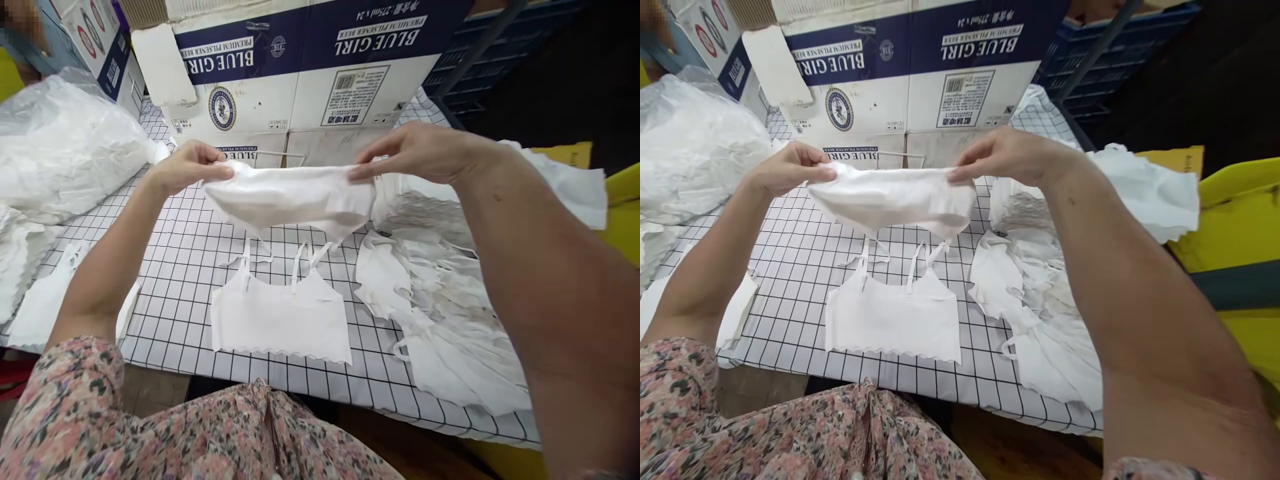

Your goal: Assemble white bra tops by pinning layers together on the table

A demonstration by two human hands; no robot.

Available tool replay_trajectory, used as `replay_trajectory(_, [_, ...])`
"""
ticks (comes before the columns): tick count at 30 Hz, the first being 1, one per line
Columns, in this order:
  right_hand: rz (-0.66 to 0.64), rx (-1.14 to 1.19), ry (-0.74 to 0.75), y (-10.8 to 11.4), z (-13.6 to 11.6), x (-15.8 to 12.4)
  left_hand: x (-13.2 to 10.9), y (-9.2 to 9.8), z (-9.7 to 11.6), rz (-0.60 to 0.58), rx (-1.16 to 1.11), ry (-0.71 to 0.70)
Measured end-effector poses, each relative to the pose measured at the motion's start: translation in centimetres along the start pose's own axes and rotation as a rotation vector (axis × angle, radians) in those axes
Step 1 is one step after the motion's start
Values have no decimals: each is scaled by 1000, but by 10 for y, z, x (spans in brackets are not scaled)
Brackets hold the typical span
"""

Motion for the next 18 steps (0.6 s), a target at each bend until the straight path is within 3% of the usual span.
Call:
replay_trajectory(2, [-101,65,107,-38,-17,10,12,-15,16,68,-30,-73])
replay_trajectory(5, [-254,267,185,-82,-35,19,25,-37,33,45,-9,-110])
replay_trajectory(9, [-212,339,138,-79,-36,20,19,-48,30,-78,-62,-65])
replay_trajectory(13, [-322,300,93,-84,-37,12,9,-49,24,-34,-118,-97])
replay_trajectory(18, [-302,245,79,-89,-37,13,-1,-57,16,-128,-95,-59])
Point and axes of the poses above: each hand's wrist, its own x-axis towards the middle knuckle, its own y-axis out of the back of the hand, z = x × y, the point moved 7 cm from there along x, towards the middle knuckle, and after that the axes turned 4 degrees about x, right-handed, at the moved point
